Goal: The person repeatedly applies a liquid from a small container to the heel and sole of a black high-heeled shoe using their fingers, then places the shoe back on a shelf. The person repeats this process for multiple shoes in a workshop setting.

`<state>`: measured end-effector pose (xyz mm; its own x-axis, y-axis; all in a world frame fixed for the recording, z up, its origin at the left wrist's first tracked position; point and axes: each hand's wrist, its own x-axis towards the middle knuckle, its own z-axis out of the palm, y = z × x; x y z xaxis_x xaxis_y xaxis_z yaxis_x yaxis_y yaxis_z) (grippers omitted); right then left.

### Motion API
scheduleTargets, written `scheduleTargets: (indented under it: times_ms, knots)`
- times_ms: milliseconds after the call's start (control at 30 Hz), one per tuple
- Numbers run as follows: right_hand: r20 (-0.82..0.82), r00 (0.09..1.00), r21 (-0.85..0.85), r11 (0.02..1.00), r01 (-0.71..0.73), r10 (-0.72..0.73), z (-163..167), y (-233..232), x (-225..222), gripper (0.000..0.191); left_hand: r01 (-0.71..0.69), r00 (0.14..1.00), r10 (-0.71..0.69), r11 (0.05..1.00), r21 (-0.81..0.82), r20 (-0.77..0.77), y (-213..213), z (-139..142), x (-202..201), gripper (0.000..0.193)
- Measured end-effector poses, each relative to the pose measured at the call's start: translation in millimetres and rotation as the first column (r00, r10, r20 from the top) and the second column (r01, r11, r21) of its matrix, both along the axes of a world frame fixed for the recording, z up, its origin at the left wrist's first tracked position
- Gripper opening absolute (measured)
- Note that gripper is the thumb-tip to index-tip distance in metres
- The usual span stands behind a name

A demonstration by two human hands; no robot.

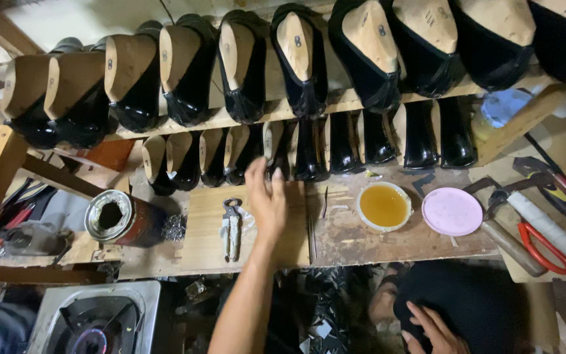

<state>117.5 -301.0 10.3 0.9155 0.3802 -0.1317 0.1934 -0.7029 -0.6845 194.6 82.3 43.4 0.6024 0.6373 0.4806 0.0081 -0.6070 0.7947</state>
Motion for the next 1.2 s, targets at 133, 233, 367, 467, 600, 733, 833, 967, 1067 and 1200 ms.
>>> scheduleTargets:
  times_ms: [133, 233, 367, 467, 600, 733, 833, 967, 1067, 1200]
  knots:
    - [-0.007, 1.000, -0.093, 0.996, -0.017, 0.017, 4.9, 3.4, 0.0, 0.068, -0.028, 0.966, 0.049, 0.996, 0.087, -0.254, 25.7, 22.2, 28.9, 0.064]
    - [0.002, 0.998, -0.117, 0.991, -0.068, 0.069, 4.8, 4.1, 3.5, 0.071, -0.018, 0.884, 0.068, 0.993, 0.113, -0.463, 25.0, 26.2, 39.9, 0.068]
    - [0.067, 0.986, -0.013, 0.989, -0.150, 0.151, 3.9, 1.6, 2.8, 0.068, -0.026, 0.901, 0.077, 0.992, 0.125, -0.426, 27.0, 22.0, 39.5, 0.060]
    - [0.082, 0.992, -0.039, 0.994, -0.098, 0.101, -0.2, -3.5, -0.9, 0.062, -0.057, 0.920, 0.027, 0.996, -0.066, -0.390, 43.4, 20.6, 38.0, 0.056]
    - [0.007, 0.994, -0.130, 0.986, -0.104, 0.106, -6.7, -9.0, -2.1, 0.067, 0.199, 0.980, -0.120, 0.647, -0.736, 0.159, 60.4, 19.9, 19.2, 0.036]
    - [-0.037, 0.997, -0.148, 0.987, -0.065, 0.061, -19.0, -13.2, -4.1, 0.063, 0.459, 0.883, -0.052, 0.297, -0.837, 0.466, 18.5, 9.0, -58.5, 0.042]
    - [-0.015, 1.000, 0.073, 0.997, -0.003, 0.004, -19.5, -11.7, -4.0, 0.053, 0.676, 0.735, -0.178, 0.122, -0.726, 0.654, -36.3, -3.6, -132.3, 0.070]
    - [0.239, 0.971, 0.305, 0.948, -0.092, 0.017, 12.2, -3.3, 10.3, 0.036, 0.560, 0.777, -0.242, -0.156, -0.814, 0.581, -77.1, -25.6, -171.0, 0.089]
    - [0.396, 0.917, 0.328, 0.927, -0.181, 0.039, 51.4, 9.2, 40.3, 0.038, 0.546, 0.737, -0.377, -0.157, -0.823, 0.561, -96.0, -35.3, -180.6, 0.093]
    - [0.593, 0.796, 0.133, 0.961, -0.243, 0.119, 88.5, 39.3, 88.5, 0.032, 0.501, 0.751, -0.401, -0.172, -0.848, 0.525, -123.1, -29.8, -190.9, 0.089]
